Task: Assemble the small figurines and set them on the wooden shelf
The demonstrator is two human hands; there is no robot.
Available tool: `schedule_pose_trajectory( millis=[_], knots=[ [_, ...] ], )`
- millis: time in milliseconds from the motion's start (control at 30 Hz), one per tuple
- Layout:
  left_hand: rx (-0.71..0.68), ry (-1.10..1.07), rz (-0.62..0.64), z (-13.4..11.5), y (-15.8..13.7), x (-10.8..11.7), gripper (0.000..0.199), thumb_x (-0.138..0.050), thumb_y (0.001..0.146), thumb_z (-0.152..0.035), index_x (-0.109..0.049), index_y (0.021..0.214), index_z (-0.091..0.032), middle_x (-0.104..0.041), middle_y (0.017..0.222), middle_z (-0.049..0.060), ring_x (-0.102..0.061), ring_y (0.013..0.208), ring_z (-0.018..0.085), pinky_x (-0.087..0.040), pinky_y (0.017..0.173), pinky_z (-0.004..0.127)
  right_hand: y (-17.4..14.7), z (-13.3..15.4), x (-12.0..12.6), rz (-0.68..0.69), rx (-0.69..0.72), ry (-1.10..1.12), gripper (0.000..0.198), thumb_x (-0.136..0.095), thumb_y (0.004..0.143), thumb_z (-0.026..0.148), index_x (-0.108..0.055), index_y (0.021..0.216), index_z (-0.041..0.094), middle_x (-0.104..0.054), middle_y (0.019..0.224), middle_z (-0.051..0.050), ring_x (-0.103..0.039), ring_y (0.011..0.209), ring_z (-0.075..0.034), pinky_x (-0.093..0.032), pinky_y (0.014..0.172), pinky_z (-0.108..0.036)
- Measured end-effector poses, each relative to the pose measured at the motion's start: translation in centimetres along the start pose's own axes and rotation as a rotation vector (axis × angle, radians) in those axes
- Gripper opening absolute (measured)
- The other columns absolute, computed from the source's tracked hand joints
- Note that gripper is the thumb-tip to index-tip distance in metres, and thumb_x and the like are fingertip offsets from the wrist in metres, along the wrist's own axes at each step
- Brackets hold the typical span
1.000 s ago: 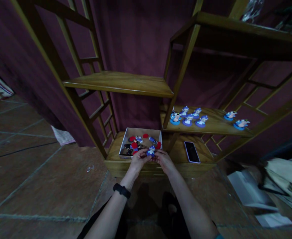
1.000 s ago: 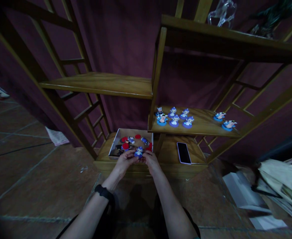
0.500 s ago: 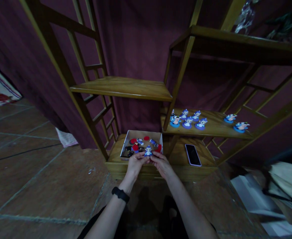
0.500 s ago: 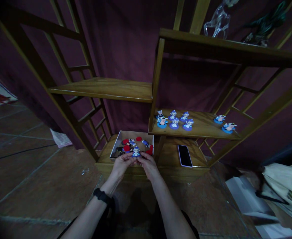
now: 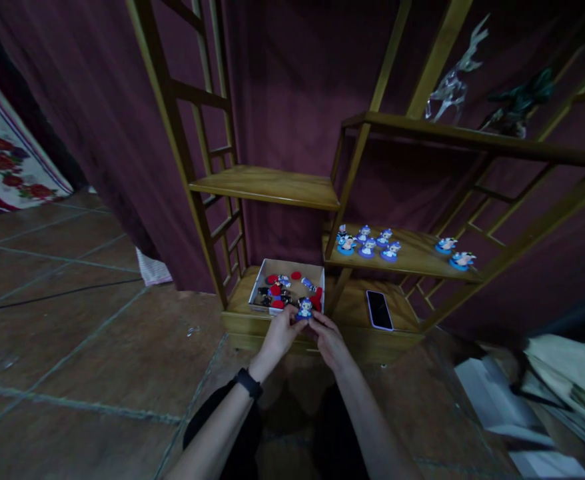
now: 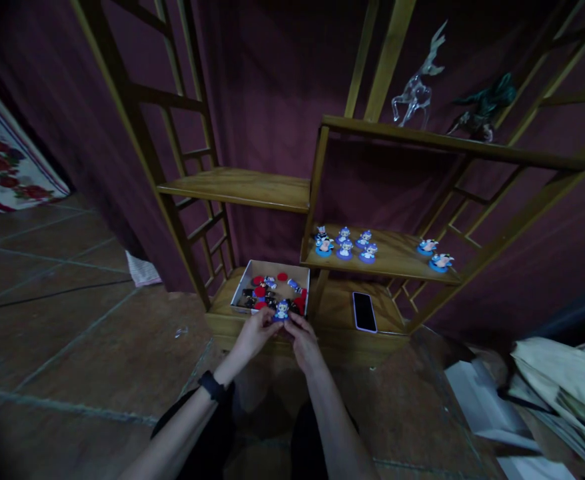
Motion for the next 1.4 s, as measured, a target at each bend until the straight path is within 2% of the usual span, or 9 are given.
schedule_pose_trajectory(
  millis=[200, 433, 633, 900, 1033, 1200, 1400],
  knots=[
    [-0.023, 0.108, 0.028, -2.6, -4.4, -0.6, 0.017, -0.068, 0.067, -0.026, -0.059, 0.081, -0.022, -0.063, 0.069, 0.002, -0.06, 0.068, 0.02, -0.041, 0.064, 0.025, -4.1, -0.6, 1.2, 0.004, 0.006, 0.033, 0.033, -0.077, 0.057, 0.027, -0.069, 0.088, 0.021, -0.07, 0.093, -0.003, -0.063, 0.087, -0.018, -0.047, 0.083, -0.032],
    [-0.085, 0.306, 0.104, -2.5, -7.8, -1.0, 0.016, -0.062, 0.075, -0.028, -0.056, 0.089, -0.023, -0.063, 0.083, 0.006, -0.062, 0.082, 0.022, -0.042, 0.076, 0.027, -6.4, -1.4, 2.2, -0.005, 0.0, 0.031, 0.031, -0.073, 0.057, 0.019, -0.068, 0.087, 0.021, -0.069, 0.095, -0.003, -0.062, 0.086, -0.017, -0.048, 0.08, -0.031],
    [-0.155, 0.42, 0.129, -1.9, -8.5, -1.0, 0.015, -0.055, 0.08, -0.03, -0.056, 0.092, -0.022, -0.059, 0.089, 0.008, -0.059, 0.086, 0.021, -0.041, 0.084, 0.029, -6.5, -2.1, 2.4, -0.019, 0.006, 0.015, 0.034, -0.067, 0.054, 0.011, -0.066, 0.087, 0.022, -0.068, 0.091, -0.001, -0.062, 0.084, -0.016, -0.048, 0.081, -0.031],
    [-0.146, 0.34, 0.126, -1.4, -9.1, -1.4, 0.021, -0.057, 0.079, -0.025, -0.057, 0.099, -0.02, -0.059, 0.095, 0.011, -0.055, 0.098, 0.024, -0.036, 0.092, 0.031, -6.7, -2.7, 2.9, -0.071, -0.001, -0.068, 0.034, -0.064, 0.054, 0.012, -0.062, 0.087, 0.023, -0.067, 0.086, 0.0, -0.061, 0.084, -0.018, -0.049, 0.079, -0.034],
    [-0.222, 0.436, 0.161, -0.9, -9.0, -1.4, 0.022, -0.052, 0.081, -0.018, -0.056, 0.102, -0.019, -0.059, 0.099, 0.013, -0.055, 0.1, 0.025, -0.035, 0.093, 0.033, -6.3, -2.6, 3.1, -0.056, -0.006, -0.101, 0.034, -0.064, 0.054, 0.011, -0.062, 0.086, 0.023, -0.067, 0.086, 0.0, -0.061, 0.085, -0.019, -0.048, 0.079, -0.034],
    [-0.317, 0.536, 0.163, 0.1, -8.7, -1.8, 0.033, -0.048, 0.079, -0.009, -0.053, 0.111, -0.017, -0.057, 0.108, 0.017, -0.053, 0.105, 0.028, -0.032, 0.094, 0.038, -5.9, -2.7, 3.6, -0.067, 0.003, -0.096, 0.037, -0.063, 0.053, 0.01, -0.063, 0.087, 0.023, -0.067, 0.086, 0.001, -0.06, 0.085, -0.017, -0.047, 0.083, -0.034],
    [-0.281, 0.504, 0.199, 0.3, -8.7, -2.3, 0.031, -0.047, 0.079, -0.009, -0.055, 0.108, -0.017, -0.057, 0.109, 0.017, -0.051, 0.108, 0.028, -0.03, 0.097, 0.038, -5.8, -3.1, 3.7, -0.117, 0.019, -0.073, 0.036, -0.063, 0.051, 0.008, -0.063, 0.084, 0.023, -0.067, 0.081, 0.003, -0.06, 0.08, -0.015, -0.048, 0.08, -0.031]
  ],
)
Point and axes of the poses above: each hand's wrist, its own y-axis towards the middle knuckle, its own x-axis out of the back of the hand, z = x × y, the point moved 1 cm from there along y, towards the middle knuckle
